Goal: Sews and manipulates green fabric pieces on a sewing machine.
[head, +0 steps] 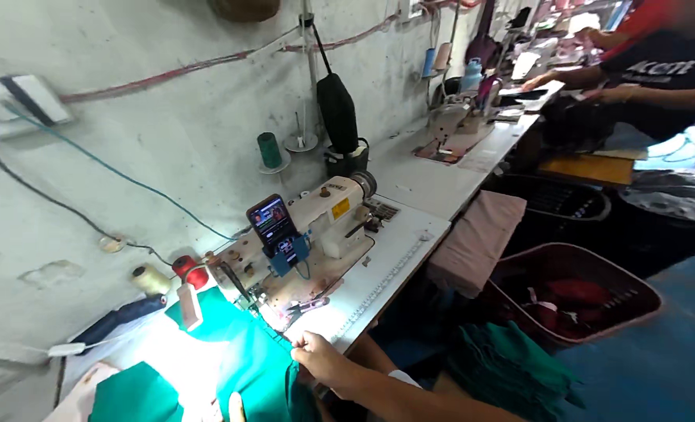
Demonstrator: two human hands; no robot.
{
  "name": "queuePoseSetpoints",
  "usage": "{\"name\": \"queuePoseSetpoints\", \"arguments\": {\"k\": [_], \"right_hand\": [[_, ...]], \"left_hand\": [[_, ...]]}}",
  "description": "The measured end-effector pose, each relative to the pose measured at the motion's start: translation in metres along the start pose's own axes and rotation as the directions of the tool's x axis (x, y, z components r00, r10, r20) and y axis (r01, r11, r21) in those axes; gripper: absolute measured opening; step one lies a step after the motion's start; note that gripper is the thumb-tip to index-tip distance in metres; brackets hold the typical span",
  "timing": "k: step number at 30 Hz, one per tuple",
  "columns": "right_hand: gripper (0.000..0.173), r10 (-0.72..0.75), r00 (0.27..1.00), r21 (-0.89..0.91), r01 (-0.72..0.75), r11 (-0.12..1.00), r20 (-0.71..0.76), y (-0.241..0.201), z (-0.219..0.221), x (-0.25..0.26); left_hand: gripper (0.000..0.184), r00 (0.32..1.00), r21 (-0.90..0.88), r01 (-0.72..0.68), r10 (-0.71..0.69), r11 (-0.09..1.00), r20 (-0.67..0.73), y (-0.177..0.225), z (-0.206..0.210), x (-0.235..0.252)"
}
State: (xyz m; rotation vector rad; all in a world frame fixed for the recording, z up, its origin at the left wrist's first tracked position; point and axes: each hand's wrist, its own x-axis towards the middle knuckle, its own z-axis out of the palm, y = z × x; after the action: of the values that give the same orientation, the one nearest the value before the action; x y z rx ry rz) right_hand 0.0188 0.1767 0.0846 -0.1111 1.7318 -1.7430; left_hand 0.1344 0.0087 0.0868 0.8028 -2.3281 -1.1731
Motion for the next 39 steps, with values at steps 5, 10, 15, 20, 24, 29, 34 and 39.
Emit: {"name": "queuePoseSetpoints", "arguments": {"k": [5, 10, 15, 20, 24, 29, 34, 39], "right_hand": [[0.031, -0.04, 0.998, -0.256, 0.026, 0.966, -0.048, 0.011, 0.006, -0.001], [0.034, -0.153, 0.985, -0.457, 0.101, 0.884, -0.077, 0.0, 0.004, -0.01], [0.032, -0.238, 0.97, -0.54, 0.173, 0.824, -0.052, 0.011, 0.001, -0.008], [0.023, -0.276, 0.96, -0.548, 0.211, 0.809, -0.038, 0.031, -0.008, -0.001], [0.032, -0.212, 0.975, -0.755, 0.184, 0.63, 0.061, 0.027, -0.011, -0.004], [0.037, -0.315, 0.943, -0.952, 0.191, 0.238, 0.111, 0.004, -0.009, -0.007], [0.033, -0.592, 0.742, -0.882, 0.459, 0.11, 0.313, 0.007, 0.002, 0.059], [0.035, -0.64, 0.65, -0.817, 0.573, 0.058, 0.41, 0.031, -0.001, 0.102]], "left_hand": [[0.091, 0.959, -0.216, 0.237, -0.193, 0.947, 0.208, -0.007, 0.003, -0.012], [0.072, 1.0, -0.013, 0.021, -0.021, 1.0, 0.019, 0.0, -0.009, -0.006], [0.062, 0.981, -0.204, 0.18, -0.16, 0.962, 0.108, 0.002, -0.007, -0.013], [0.075, 0.969, -0.264, 0.24, -0.212, 0.934, 0.13, -0.021, 0.01, -0.02], [0.073, 0.919, 0.152, 0.283, -0.313, 0.947, 0.239, -0.023, 0.001, -0.015], [0.069, 0.947, 0.426, 0.199, -0.285, 0.882, 0.147, -0.006, -0.008, 0.006], [0.066, 0.967, 0.295, 0.174, -0.219, 0.94, 0.128, -0.019, 0.02, 0.069], [0.057, 0.978, -0.007, -0.182, 0.182, 0.983, 0.098, -0.03, 0.038, 0.074]]}}
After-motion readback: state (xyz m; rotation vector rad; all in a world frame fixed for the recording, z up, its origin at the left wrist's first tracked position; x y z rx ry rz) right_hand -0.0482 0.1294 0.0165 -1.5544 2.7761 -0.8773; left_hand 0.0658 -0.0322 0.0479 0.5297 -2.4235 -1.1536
